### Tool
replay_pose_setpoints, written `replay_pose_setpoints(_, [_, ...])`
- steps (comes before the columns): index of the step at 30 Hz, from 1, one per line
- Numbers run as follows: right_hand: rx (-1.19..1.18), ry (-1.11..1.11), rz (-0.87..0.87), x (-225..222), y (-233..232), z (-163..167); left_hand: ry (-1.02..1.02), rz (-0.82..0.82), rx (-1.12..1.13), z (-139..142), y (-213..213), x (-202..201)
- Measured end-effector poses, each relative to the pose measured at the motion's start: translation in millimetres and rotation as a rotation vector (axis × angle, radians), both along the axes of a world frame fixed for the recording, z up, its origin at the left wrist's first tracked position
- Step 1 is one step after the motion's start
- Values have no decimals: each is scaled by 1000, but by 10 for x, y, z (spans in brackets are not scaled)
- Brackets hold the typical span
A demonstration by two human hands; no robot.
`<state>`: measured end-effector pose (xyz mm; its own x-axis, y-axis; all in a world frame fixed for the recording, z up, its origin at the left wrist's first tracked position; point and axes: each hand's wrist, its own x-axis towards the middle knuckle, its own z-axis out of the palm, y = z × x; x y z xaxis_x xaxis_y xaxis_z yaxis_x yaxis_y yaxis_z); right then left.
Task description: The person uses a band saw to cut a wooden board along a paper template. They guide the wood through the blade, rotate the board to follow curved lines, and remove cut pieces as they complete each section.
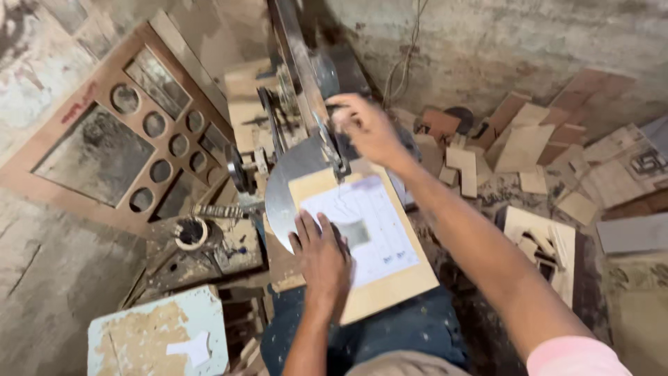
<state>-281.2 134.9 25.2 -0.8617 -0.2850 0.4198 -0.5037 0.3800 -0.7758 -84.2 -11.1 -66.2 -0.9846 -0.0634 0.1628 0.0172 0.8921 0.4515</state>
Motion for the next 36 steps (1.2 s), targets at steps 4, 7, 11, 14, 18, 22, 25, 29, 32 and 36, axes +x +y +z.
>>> replay_pose_setpoints(4, [471, 227, -96, 390, 539, -521, -119, -27, -257, -53, -258, -172])
replay_pose_setpoints(7, [402, 326, -251, 988, 689, -935, -226, -30, -108, -65, -512, -418])
replay_pose_setpoints(11, [64, -42, -315, 1503, 689, -1352, -33, -181, -222, -76, -647, -964])
replay_pose_setpoints(14, [-105, -250, -445, 1634, 955, -1578, -68, -179, -247, -97, -547, -1155])
replay_pose_setpoints(18, [26, -269, -632, 1206, 1425, -1839, -25, -183, -255, -85, -498, -1132])
replay_pose_setpoints(22, [595, -265, -479, 781, 1628, -1933, -37, -187, -271, -85, -489, -1114])
replay_pose_setpoints(25, [897, -353, -385, 626, 1585, -1952, -26, -188, -265, -112, -479, -1140])
replay_pose_setpoints(29, [1083, -207, -372, 579, 1471, -1876, -8, -183, -266, -130, -504, -1185])
replay_pose_setpoints(32, [1009, -114, -355, 590, 1460, -1876, 25, -190, -282, -131, -533, -1180])
replay_pose_setpoints(36, [1051, -93, -328, 566, 1499, -1956, 3, -187, -247, -117, -539, -1167])
